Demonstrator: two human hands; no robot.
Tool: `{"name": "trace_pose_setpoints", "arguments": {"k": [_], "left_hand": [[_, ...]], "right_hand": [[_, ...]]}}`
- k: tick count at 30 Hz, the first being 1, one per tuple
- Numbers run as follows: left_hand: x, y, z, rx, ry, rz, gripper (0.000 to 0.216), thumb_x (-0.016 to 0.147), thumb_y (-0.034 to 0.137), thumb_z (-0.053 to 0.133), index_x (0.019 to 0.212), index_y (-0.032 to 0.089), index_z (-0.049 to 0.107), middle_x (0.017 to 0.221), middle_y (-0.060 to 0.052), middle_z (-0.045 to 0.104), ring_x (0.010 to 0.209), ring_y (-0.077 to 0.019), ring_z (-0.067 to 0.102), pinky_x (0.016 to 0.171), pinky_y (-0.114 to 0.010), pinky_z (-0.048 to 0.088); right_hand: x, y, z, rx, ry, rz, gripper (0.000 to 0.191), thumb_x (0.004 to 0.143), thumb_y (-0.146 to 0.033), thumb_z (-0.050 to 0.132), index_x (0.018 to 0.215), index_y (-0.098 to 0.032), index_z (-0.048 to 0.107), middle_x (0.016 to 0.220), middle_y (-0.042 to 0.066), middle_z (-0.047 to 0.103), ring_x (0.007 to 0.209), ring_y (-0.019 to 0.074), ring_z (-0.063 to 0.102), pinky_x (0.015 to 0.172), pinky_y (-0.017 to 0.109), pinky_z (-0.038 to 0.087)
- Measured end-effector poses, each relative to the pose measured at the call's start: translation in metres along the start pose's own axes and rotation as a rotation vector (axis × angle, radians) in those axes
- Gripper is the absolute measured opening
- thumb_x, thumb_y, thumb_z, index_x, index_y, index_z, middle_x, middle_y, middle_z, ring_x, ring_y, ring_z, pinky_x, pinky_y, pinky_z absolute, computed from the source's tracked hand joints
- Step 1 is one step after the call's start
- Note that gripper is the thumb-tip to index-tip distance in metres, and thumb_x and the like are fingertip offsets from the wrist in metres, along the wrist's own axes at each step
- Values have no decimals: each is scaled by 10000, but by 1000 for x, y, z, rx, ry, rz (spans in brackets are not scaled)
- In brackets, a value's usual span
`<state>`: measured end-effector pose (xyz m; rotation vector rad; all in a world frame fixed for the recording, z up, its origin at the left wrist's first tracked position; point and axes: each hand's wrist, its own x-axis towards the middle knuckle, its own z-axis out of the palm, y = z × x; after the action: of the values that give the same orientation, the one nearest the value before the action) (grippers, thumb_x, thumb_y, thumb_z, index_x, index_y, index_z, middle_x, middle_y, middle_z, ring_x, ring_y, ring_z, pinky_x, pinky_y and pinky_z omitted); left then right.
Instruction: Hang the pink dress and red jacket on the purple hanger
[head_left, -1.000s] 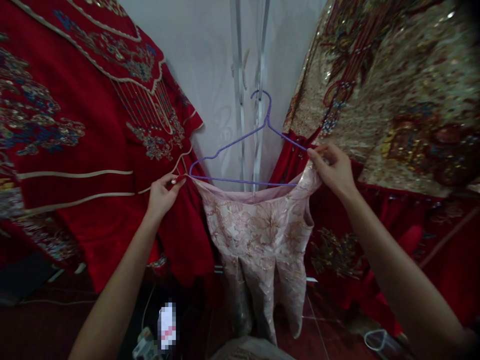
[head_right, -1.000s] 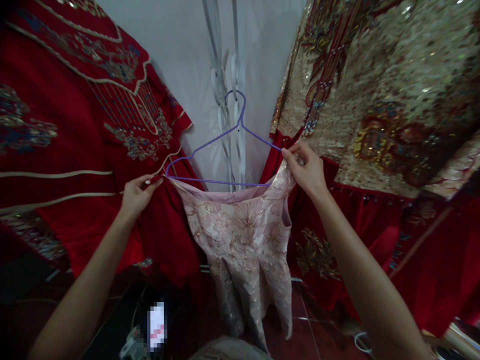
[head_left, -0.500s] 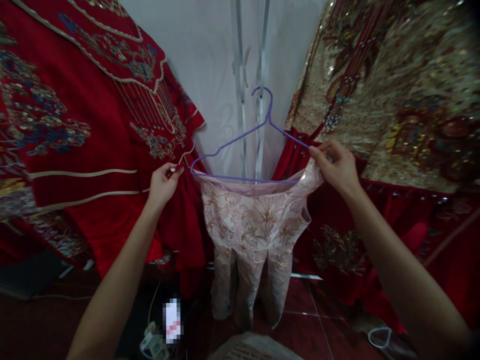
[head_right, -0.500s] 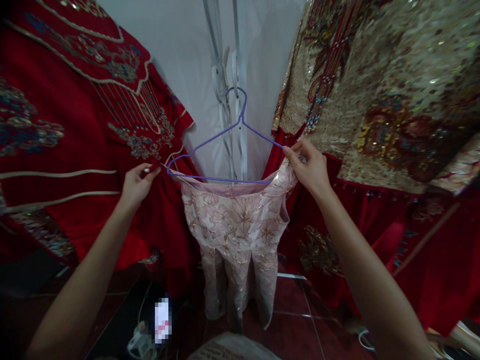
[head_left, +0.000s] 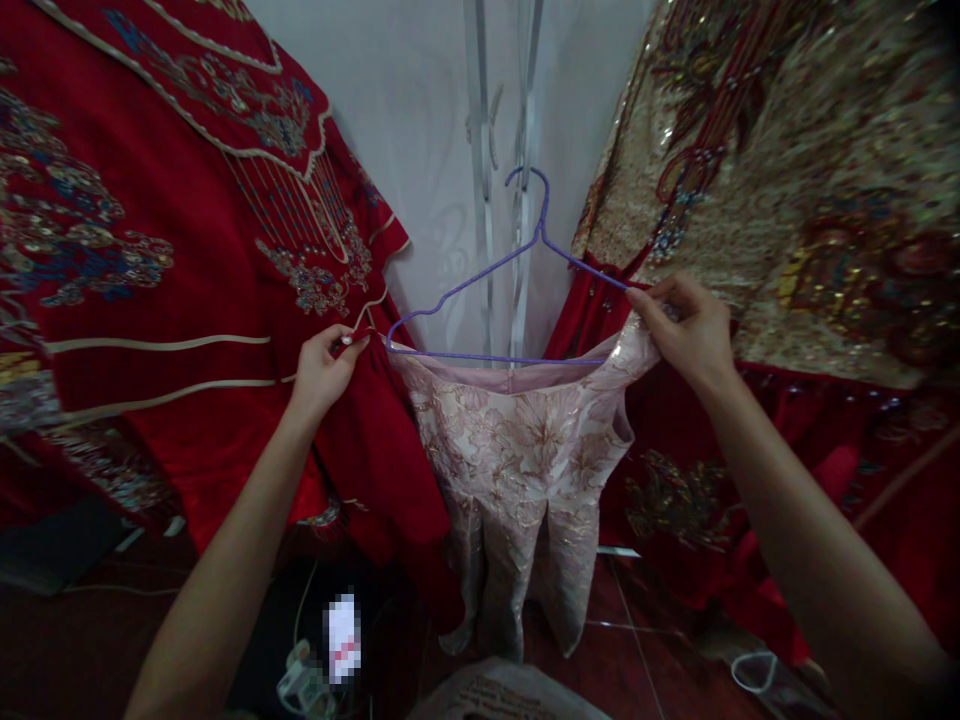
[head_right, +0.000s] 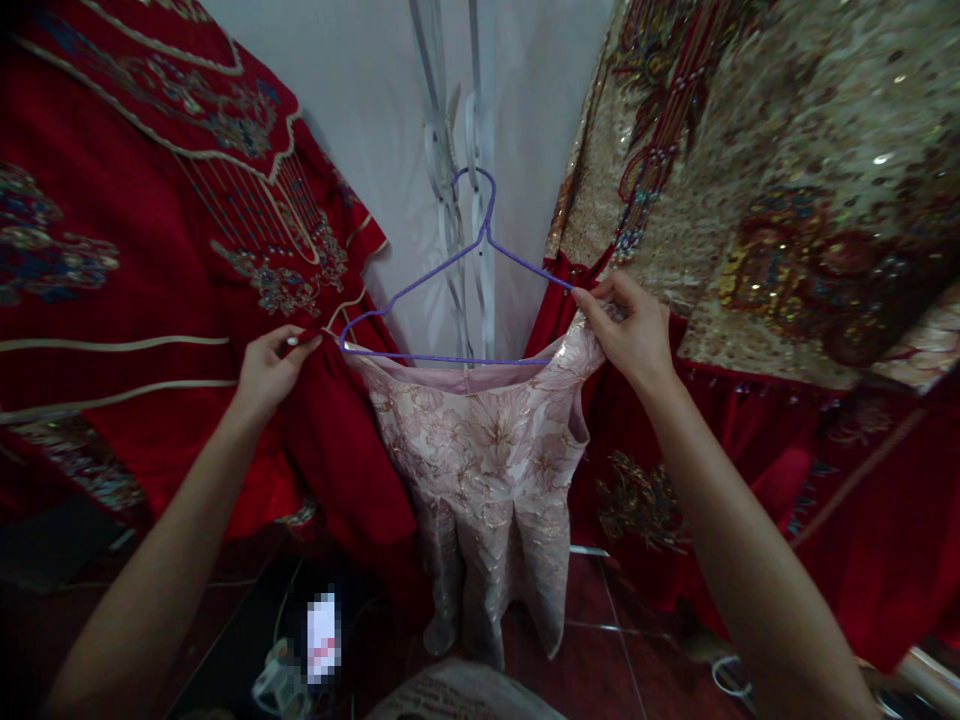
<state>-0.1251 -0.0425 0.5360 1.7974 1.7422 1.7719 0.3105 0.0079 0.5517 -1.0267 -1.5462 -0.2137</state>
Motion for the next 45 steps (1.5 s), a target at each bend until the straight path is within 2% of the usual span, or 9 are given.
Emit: {"name": "trace_pose_setpoints", "arguments": {"k": [3,9,16,24,38,45], "left_hand": [[-2,2,1,-10,-4,3,159,650,338,641,663,186,597,666,8,571,645,-139,486,658,-238,403],[-8,-9,2,-16,-20,-29,173,654,357,647,670,189,609,672,6,582,648,-144,506,641,-237,401],[-3,-1,4,1,-12,0,170,662,353,645,677,187,610,677,8,584,655,-144,500,665,-241,401],[-8,-11,3,-2,-4,-16,172,676,354,640,670,187,598,650,17,560,630,-132,495,644,-232,393],[-16,-11,1,-26,-6,-10,167,688,352,644,693,192,598,688,16,570,652,-132,505,672,-230,407],[-3,-5,10,1,25,61,160,706,342,633,704,184,607,685,12,588,653,-135,517,654,-237,408]], "right_hand": [[1,0,-1,-21,-10,1,274,811,-439,629,717,-191,562,625,-12,551,569,107,461,564,234,346],[0,1,5,16,-21,24,285,809,-444,629,707,-191,547,612,-23,529,550,98,433,554,230,341],[4,3,0,8,-21,4,284,801,-440,640,704,-184,567,623,-12,552,569,104,452,564,233,343],[0,5,8,62,-34,19,282,813,-436,631,711,-188,544,614,-22,532,556,97,433,566,230,339],[2,8,7,20,-47,38,305,809,-467,626,709,-192,540,616,-24,523,569,100,427,560,225,331],[6,8,1,33,-28,-13,292,795,-432,653,683,-188,537,590,-29,502,533,88,402,533,225,315]]}}
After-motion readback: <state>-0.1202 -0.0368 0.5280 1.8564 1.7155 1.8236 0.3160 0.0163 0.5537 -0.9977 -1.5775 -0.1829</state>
